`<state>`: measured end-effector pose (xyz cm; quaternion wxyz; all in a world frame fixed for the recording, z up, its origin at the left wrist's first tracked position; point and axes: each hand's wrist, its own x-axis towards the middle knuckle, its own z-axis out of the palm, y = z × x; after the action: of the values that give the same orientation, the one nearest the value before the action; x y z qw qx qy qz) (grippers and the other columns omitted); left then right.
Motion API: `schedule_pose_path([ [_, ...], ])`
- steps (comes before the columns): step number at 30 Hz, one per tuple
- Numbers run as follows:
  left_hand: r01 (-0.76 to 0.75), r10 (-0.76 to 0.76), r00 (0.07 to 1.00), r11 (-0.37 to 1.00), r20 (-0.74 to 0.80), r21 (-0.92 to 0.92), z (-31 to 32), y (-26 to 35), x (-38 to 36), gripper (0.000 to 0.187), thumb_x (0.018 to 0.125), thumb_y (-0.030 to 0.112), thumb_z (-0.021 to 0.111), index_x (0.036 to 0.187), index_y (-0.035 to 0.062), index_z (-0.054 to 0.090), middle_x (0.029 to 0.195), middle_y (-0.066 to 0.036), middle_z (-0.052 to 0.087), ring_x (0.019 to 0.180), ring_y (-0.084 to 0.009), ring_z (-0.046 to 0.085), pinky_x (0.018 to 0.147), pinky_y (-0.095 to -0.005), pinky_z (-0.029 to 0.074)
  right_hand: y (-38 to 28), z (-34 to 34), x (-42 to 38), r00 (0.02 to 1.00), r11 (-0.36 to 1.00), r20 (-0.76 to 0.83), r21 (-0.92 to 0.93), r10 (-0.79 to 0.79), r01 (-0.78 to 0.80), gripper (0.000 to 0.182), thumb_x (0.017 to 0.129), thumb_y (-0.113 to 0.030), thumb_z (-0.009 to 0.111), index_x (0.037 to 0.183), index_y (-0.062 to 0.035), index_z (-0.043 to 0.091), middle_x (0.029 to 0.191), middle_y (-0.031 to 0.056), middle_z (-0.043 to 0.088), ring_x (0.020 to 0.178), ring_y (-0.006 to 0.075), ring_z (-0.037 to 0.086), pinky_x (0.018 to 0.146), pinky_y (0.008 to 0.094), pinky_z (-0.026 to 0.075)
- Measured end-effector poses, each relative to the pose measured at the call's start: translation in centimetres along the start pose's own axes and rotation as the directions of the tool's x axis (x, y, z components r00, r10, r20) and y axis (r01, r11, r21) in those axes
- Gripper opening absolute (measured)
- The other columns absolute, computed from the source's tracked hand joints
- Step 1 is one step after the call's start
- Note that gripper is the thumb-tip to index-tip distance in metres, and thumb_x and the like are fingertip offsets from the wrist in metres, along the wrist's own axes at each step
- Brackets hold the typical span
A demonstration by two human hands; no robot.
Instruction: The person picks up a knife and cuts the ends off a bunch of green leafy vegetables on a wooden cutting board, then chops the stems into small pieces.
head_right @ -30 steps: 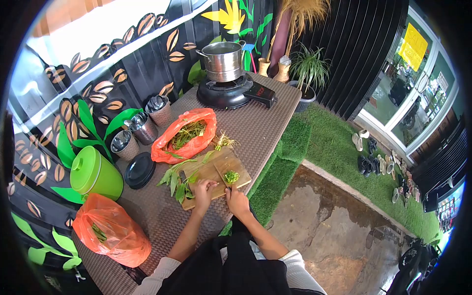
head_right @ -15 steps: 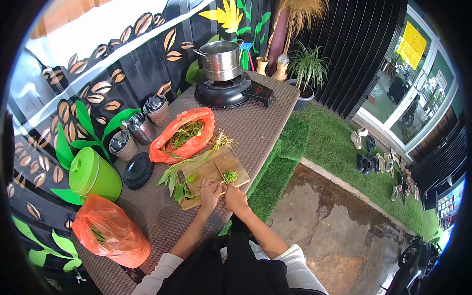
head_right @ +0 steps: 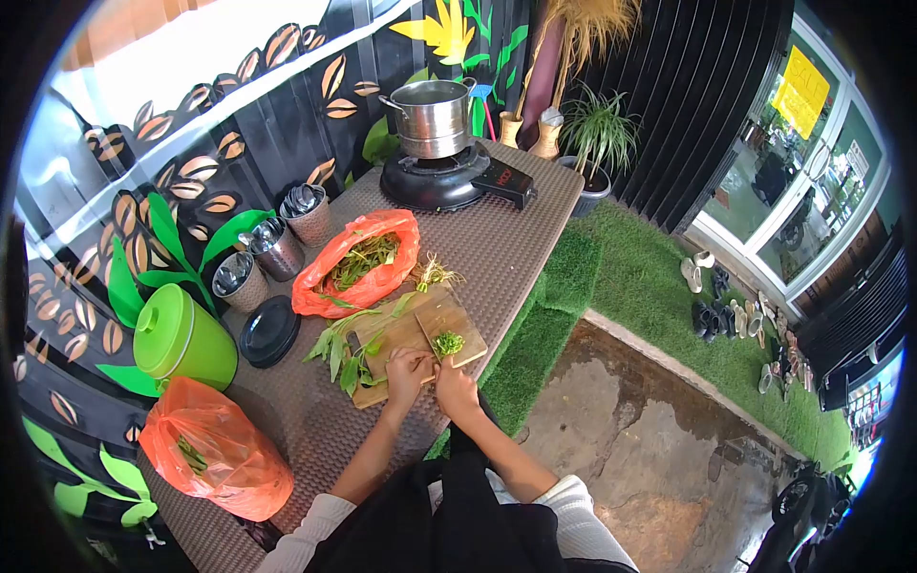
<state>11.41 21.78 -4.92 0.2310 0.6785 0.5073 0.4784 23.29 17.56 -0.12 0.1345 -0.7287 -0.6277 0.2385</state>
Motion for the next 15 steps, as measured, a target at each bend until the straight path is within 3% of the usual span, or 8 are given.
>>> schedule_pose_path([
  [4, -0.031, 0.031, 0.999, 0.999, -0.025, -0.015, 0.1, -0.2, -0.1, 0.01, 0.071, 0.005, 0.069, 0.081, 0.0036, 0.071, 0.077, -0.011, 0.064, 0.079, -0.0254, 0.056, 0.069, -0.034, 0.046, 0.5, 0.9, 1.8, 1.0, 1.0, 0.016, 0.008, -0.024, 0.023, 0.035, 0.097, -0.033, 0.037, 0.105, 0.0004, 0.043, 0.082, 0.0282, 0.062, 0.078, 0.0442, 0.062, 0.067, 0.0517, 0.051],
  [6, 0.068, -0.069, 0.998, 0.996, -0.01, -0.063, 0.1, -0.2, -0.1, 0.011, 0.069, 0.004, 0.07, 0.08, 0.0036, 0.071, 0.073, -0.01, 0.062, 0.073, -0.0237, 0.053, 0.066, -0.0339, 0.044, 0.9, 0.8, 1.9, 0.997, 0.997, -0.011, 0.011, -0.075, 0.075, 0.035, 0.096, -0.033, 0.037, 0.106, 0.0003, 0.042, 0.082, 0.0283, 0.062, 0.076, 0.0441, 0.063, 0.066, 0.0518, 0.051],
  [8, 0.088, -0.089, 0.996, 0.992, -0.006, -0.088, 0.1, 0.0, -0.1, 0.012, 0.068, 0.004, 0.07, 0.08, 0.0036, 0.071, 0.072, -0.009, 0.061, 0.071, -0.023, 0.052, 0.064, -0.0339, 0.043, 0.9, 0.6, 1.3, 0.998, 0.997, -0.033, 0.041, -0.06, 0.061, 0.035, 0.096, -0.034, 0.038, 0.1, 0.0001, 0.043, 0.083, 0.029, 0.061, 0.077, 0.0439, 0.063, 0.067, 0.0518, 0.05],
  [13, 0.075, -0.076, 0.997, 0.993, -0.008, -0.095, 0.0, -0.1, 0.1, 0.013, 0.065, 0.003, 0.073, 0.078, 0.0036, 0.071, 0.069, -0.009, 0.06, 0.068, -0.0219, 0.051, 0.063, -0.0337, 0.042, -0.2, 0.1, 0.5, 0.999, 0.999, 0.005, 0.015, 0.045, -0.045, 0.035, 0.096, -0.035, 0.038, 0.102, -0.0011, 0.044, 0.085, 0.0288, 0.061, 0.08, 0.0449, 0.062, 0.07, 0.0528, 0.049],
  [15, 0.054, -0.056, 0.998, 0.997, -0.034, -0.053, 0.2, -0.5, 0.0, 0.014, 0.064, 0.003, 0.074, 0.077, 0.0038, 0.071, 0.068, -0.009, 0.059, 0.067, -0.0215, 0.051, 0.063, -0.0337, 0.042, 0.5, 0.6, 1.6, 0.999, 0.998, -0.003, 0.034, -0.047, 0.047, 0.035, 0.096, -0.032, 0.039, 0.107, 0.0009, 0.041, 0.082, 0.0286, 0.061, 0.079, 0.0464, 0.061, 0.068, 0.0543, 0.049],
])
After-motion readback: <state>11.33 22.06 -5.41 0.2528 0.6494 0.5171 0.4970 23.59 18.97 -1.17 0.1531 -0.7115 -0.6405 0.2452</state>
